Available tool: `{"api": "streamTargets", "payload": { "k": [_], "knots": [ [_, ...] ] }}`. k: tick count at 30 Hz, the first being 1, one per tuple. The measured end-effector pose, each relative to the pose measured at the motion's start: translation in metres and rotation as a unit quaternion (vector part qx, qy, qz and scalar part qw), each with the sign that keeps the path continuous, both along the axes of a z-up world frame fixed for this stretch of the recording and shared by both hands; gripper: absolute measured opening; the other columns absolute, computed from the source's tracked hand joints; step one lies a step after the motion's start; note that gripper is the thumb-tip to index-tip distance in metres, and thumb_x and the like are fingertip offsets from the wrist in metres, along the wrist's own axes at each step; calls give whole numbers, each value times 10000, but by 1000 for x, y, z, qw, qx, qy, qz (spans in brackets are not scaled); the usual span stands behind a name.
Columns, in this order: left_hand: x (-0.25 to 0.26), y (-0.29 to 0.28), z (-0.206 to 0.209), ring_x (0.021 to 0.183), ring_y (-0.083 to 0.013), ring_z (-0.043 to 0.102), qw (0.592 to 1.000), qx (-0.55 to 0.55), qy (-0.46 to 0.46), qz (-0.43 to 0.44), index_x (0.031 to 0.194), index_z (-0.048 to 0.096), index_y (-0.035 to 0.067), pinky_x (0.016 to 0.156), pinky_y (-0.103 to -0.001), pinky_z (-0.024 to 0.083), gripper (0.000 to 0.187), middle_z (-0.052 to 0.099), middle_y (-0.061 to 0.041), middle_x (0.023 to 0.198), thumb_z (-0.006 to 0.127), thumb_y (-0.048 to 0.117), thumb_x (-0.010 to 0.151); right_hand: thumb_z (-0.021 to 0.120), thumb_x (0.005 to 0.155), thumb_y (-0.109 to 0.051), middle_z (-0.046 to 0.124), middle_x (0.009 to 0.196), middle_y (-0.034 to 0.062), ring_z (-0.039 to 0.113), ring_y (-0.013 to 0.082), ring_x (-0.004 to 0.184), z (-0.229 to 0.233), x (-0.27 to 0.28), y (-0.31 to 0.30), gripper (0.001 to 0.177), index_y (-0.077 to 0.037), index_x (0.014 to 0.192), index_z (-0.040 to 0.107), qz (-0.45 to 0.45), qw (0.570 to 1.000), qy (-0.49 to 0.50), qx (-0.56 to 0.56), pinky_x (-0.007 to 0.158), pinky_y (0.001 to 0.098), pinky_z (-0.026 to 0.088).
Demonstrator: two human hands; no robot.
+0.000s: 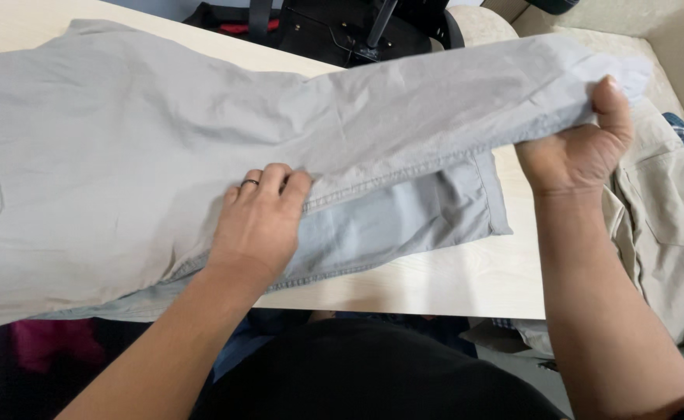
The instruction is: The person folds a pair of light gray trousers on a light-colored table. They lay the trousers flat, smooth them, fold one leg over the other, then fold the garment in half and again into a compact rectangle.
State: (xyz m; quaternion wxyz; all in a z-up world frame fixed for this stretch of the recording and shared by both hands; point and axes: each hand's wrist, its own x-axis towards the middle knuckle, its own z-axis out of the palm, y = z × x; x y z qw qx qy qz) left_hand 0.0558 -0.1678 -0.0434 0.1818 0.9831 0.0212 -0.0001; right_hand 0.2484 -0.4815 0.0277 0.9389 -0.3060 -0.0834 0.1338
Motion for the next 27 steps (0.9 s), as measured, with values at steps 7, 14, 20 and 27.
{"api": "streamTargets", "payload": {
  "k": [7, 14, 20, 27],
  "knots": [
    [-2, -15, -17, 1502, -300, 264, 987, 19, 117, -105, 1513, 425, 179, 1148, -523, 232, 690, 286, -137, 1638, 507, -36, 862, 546, 851, -31, 599, 1326, 200, 605, 362, 1213, -88, 2, -29, 384, 84, 1218, 547, -187, 902, 311, -236, 1139, 588, 462],
    [-23, -8, -39, 1365, -341, 492, 990, 50, -130, -10, 1279, 638, 77, 1114, -525, 364, 358, 476, -198, 1506, 583, 67, 926, 427, 906, 64, 508, 1406, 251, 598, 378, 1237, -154, -8, -86, 449, 128, 1351, 422, -216, 892, 354, -178, 1101, 542, 493],
    [-35, 2, -33, 1184, -302, 625, 958, 71, -269, 67, 1084, 739, 113, 1010, -480, 476, 272, 603, -122, 1315, 668, 19, 839, 450, 935, 90, 484, 1449, 248, 513, 338, 1312, -158, -3, -102, 488, 136, 1419, 421, -212, 893, 351, -184, 1163, 440, 408],
    [-23, 7, -39, 1117, -279, 668, 993, 6, -113, 18, 1119, 672, 112, 977, -449, 503, 387, 650, -75, 1242, 629, -48, 769, 463, 967, -28, 506, 1443, 147, 536, 266, 1355, -55, -36, -16, 457, -49, 1422, 417, -143, 919, 108, -351, 1145, 467, 438]
  ]
}}
